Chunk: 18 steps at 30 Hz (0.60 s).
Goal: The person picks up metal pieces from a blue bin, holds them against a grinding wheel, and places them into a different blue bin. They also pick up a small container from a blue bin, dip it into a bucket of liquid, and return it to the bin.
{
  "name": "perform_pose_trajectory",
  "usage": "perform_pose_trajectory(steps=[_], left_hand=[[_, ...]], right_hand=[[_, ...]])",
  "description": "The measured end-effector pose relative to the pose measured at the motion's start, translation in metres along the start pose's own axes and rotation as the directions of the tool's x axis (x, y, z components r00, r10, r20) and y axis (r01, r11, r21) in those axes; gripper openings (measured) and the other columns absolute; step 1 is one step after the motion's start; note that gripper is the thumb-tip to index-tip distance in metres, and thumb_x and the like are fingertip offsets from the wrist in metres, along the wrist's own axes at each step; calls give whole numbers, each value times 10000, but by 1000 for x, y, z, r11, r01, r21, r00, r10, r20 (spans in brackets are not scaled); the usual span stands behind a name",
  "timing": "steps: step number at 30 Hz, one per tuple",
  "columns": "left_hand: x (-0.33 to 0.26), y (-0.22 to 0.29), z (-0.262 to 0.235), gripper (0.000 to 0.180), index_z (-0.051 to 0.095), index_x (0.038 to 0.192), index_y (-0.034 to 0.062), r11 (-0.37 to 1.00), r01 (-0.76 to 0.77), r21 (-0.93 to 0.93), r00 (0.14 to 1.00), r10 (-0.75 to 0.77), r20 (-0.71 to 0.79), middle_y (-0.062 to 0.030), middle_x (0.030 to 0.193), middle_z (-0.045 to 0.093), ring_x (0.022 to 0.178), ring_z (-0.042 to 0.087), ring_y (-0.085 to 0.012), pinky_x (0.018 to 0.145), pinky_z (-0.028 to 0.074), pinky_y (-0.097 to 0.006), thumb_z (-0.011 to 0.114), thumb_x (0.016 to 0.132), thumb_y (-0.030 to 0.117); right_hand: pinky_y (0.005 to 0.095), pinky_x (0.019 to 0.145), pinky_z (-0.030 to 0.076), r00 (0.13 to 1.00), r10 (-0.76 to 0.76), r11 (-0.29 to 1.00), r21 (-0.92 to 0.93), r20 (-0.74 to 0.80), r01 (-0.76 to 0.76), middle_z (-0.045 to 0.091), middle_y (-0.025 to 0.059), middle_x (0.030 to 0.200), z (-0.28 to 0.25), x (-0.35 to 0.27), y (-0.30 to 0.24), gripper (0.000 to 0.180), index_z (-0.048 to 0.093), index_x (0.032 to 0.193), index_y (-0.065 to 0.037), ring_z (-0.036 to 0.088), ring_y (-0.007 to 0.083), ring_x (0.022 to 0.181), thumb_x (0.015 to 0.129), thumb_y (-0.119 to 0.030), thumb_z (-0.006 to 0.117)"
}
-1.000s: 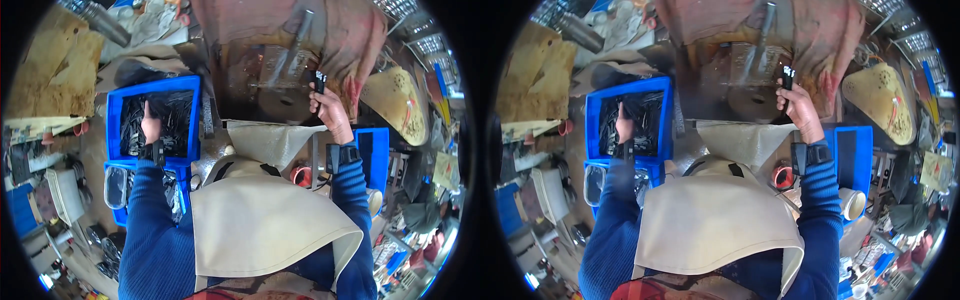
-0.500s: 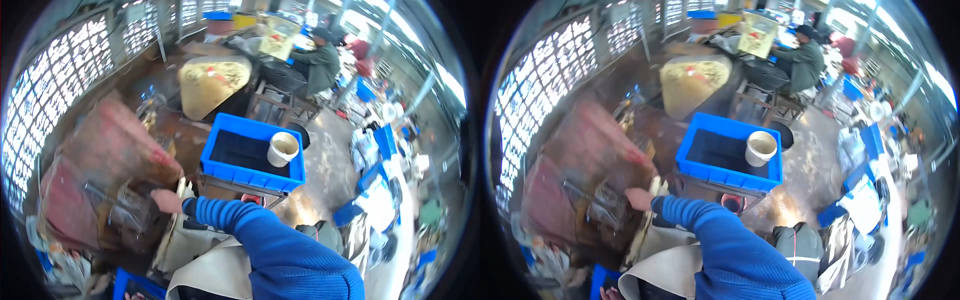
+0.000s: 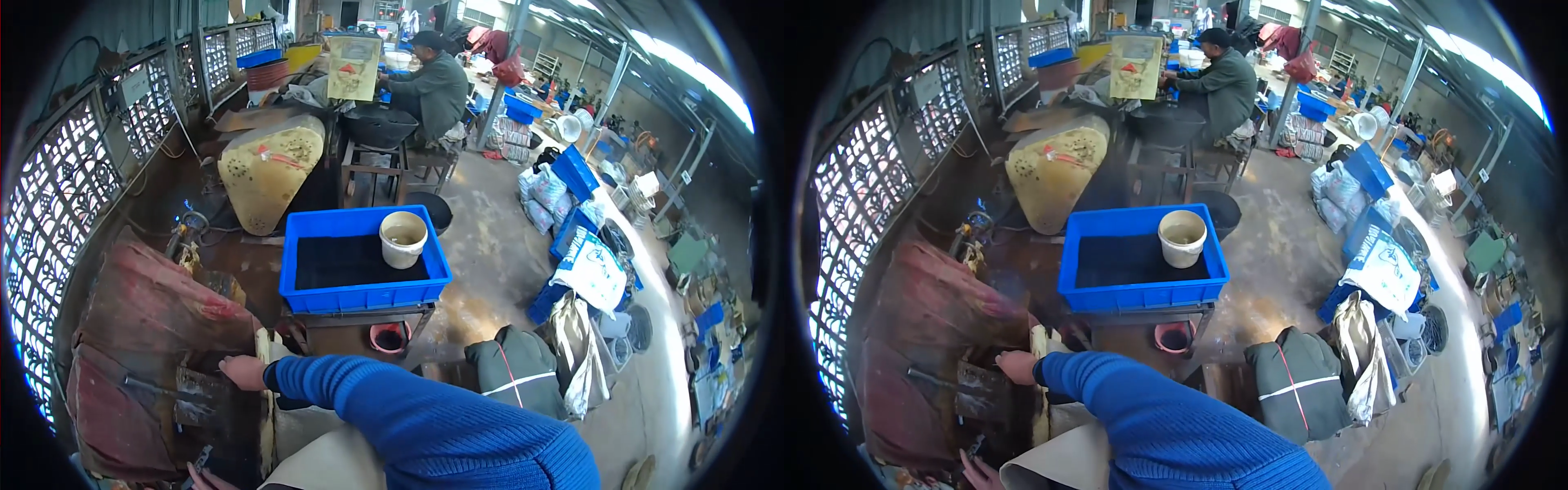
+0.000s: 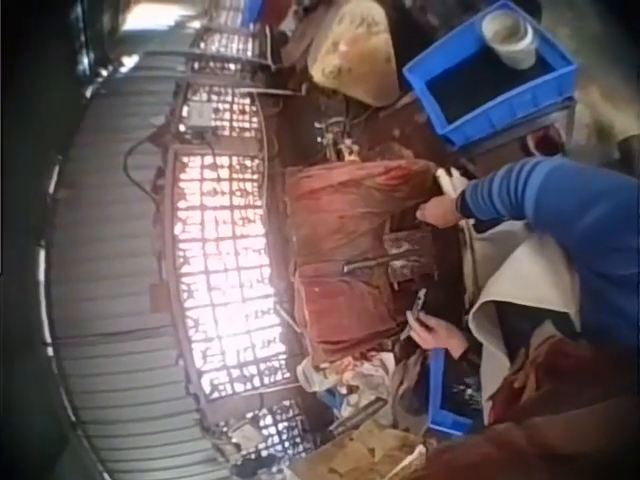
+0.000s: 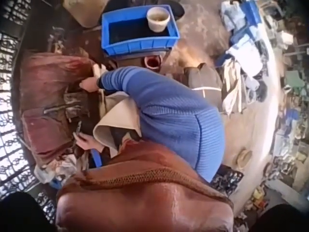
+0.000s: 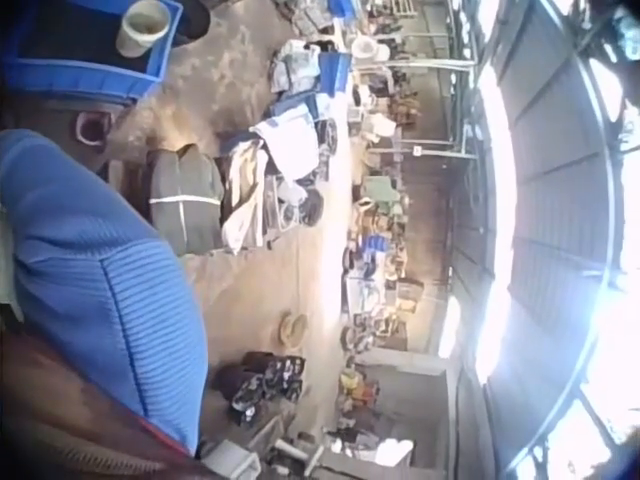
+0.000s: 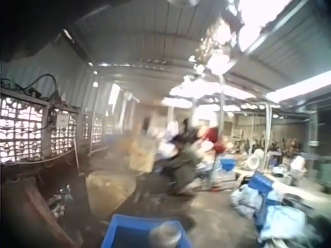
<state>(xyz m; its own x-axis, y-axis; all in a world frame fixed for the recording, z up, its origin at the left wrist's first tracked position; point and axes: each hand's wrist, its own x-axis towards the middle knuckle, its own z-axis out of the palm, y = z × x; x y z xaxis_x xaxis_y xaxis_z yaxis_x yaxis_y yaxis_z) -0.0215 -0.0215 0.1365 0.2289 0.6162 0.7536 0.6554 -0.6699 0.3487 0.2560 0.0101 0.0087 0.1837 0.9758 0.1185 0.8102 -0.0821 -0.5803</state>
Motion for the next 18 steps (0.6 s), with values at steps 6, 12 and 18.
perform_pose_trajectory(steps=[6, 12, 18], left_hand=[[3, 7, 12, 228, 701, 1094, 70, 993, 90, -81, 995, -86, 55, -188, 892, 670, 772, 623, -351, 689, 505, -408, 636, 923, 207], [-64, -109, 31, 360, 521, 1312, 14, 843, 409, -349, 911, -359, 201, -106, 1111, 587, 952, 581, -164, 836, 511, -304, 506, 953, 4], [-61, -21, 10, 274, 576, 1173, 14, 637, 540, -551, 824, -533, 191, -44, 966, 577, 871, 550, -118, 816, 462, -247, 538, 909, -43]], right_hand=[[465, 757, 515, 1000, 0, 1000, -6, -27, 0, 575, 245, 976, 0, -2, 5, 257, 500, 993, 35, 618, 406, 889, 750, -19, 566], [461, 752, 514, 998, -68, 998, 8, 0, 68, 577, 243, 981, 17, 2, -14, 249, 501, 980, 32, 615, 407, 886, 745, -19, 565], [472, 728, 502, 994, -103, 992, 71, -48, 106, 584, 241, 866, 4, -28, -12, 194, 498, 925, 25, 611, 411, 844, 739, -15, 542]])
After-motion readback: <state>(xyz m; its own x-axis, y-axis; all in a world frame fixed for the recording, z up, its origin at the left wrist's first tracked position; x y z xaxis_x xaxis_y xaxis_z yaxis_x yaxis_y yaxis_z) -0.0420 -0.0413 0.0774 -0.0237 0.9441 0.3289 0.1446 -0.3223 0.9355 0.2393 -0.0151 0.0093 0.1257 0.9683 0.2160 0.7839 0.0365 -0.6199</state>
